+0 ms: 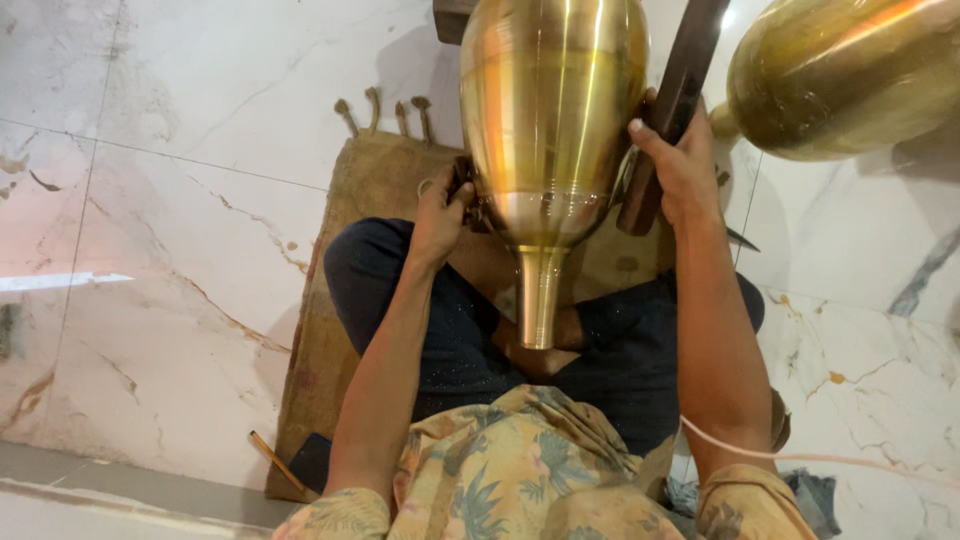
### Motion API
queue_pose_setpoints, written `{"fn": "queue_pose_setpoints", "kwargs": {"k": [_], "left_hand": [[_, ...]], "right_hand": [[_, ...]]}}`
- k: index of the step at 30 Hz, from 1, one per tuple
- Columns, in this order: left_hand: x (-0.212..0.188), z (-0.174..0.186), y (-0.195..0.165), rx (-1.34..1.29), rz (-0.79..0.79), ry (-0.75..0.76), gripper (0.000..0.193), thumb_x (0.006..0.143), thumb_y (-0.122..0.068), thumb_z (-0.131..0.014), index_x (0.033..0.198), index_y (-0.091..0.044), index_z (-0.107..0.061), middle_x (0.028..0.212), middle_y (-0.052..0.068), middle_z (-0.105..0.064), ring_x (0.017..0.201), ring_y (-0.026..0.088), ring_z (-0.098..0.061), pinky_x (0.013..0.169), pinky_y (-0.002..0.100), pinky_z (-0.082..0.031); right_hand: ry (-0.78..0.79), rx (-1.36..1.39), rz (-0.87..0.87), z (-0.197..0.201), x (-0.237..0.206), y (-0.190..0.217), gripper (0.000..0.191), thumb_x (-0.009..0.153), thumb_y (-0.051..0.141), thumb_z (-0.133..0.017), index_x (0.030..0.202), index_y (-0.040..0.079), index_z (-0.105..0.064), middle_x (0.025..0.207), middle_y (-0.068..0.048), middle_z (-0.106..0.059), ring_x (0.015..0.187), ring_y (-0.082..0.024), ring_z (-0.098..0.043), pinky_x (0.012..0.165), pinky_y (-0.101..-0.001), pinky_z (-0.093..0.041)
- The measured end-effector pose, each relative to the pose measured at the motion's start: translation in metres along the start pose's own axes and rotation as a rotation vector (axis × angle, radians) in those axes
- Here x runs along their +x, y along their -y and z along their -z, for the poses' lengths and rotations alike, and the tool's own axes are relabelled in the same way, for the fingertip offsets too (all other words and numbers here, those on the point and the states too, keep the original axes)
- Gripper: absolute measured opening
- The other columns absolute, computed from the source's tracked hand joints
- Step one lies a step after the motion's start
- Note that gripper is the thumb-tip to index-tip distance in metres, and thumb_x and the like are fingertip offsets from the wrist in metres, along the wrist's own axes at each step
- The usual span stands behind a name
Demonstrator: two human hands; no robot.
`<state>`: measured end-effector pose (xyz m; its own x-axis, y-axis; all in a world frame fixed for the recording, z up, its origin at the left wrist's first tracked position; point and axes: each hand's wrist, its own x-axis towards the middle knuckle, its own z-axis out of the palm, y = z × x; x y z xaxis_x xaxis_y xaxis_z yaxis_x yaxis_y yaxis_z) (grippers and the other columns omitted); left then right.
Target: The person sits on the floor with a large brass vessel held between their legs and engraves decorative patterns into its surface, holding a chisel against the metal and striking it with a wooden mallet. They reposition the chisel repeatedly around the vessel's body and neck, then rotate the vessel to continue working on a new section.
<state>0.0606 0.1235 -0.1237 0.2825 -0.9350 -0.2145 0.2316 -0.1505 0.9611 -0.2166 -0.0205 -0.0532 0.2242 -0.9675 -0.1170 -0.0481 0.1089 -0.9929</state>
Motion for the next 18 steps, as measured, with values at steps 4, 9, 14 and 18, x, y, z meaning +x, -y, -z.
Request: {"fn": "queue_pose_setpoints", "kwargs": {"k": [4,9,14,18], "left_hand": [[-0.01,0.002,0.004,0.09,-0.044,-0.02,0.026,0.107,-0.007,-0.064,0.13,0.004,-0.067,0.103,0.007,-0.069,0.086,0.012,-0.062,0.075,0.029,-0.053],[-0.029,-0.014,-0.022,0.101,-0.233,-0.134,0.039,0.101,-0.002,-0.065,0.139,-0.003,-0.06,0.124,0.005,-0.07,0.103,0.01,-0.064,0.088,0.025,-0.053],[-0.054,-0.026,-0.064,0.178,-0.228,0.04,0.031,0.099,0.0,-0.072,0.128,-0.005,-0.063,0.114,0.007,-0.071,0.101,0.014,-0.07,0.084,0.031,-0.061],[-0.06,-0.061,-0.073,0.417,-0.245,0.541,0.052,0.093,-0.007,-0.078,0.138,-0.007,-0.054,0.116,0.011,-0.07,0.105,0.022,-0.075,0.091,0.037,-0.062]], "right_hand": [[0.039,0.069,-0.118,0.004,-0.002,-0.012,0.065,0.096,0.01,-0.074,0.153,0.006,-0.043,0.135,-0.007,-0.06,0.123,-0.02,-0.06,0.104,-0.0347,-0.052],[0.135,0.11,-0.032,0.021,-0.009,-0.031,0.065,0.099,0.008,-0.075,0.156,0.001,-0.043,0.134,-0.007,-0.063,0.124,-0.021,-0.059,0.108,-0.0348,-0.048],[0.016,-0.401,0.233,0.036,-0.071,-0.026,0.087,0.097,0.006,-0.075,0.166,0.007,-0.024,0.135,-0.017,-0.066,0.12,-0.028,-0.069,0.103,-0.0385,-0.056],[-0.108,-0.902,0.199,0.036,-0.126,-0.018,0.103,0.096,0.012,-0.084,0.171,0.015,-0.014,0.124,-0.029,-0.07,0.11,-0.043,-0.07,0.09,-0.0459,-0.058]]}}
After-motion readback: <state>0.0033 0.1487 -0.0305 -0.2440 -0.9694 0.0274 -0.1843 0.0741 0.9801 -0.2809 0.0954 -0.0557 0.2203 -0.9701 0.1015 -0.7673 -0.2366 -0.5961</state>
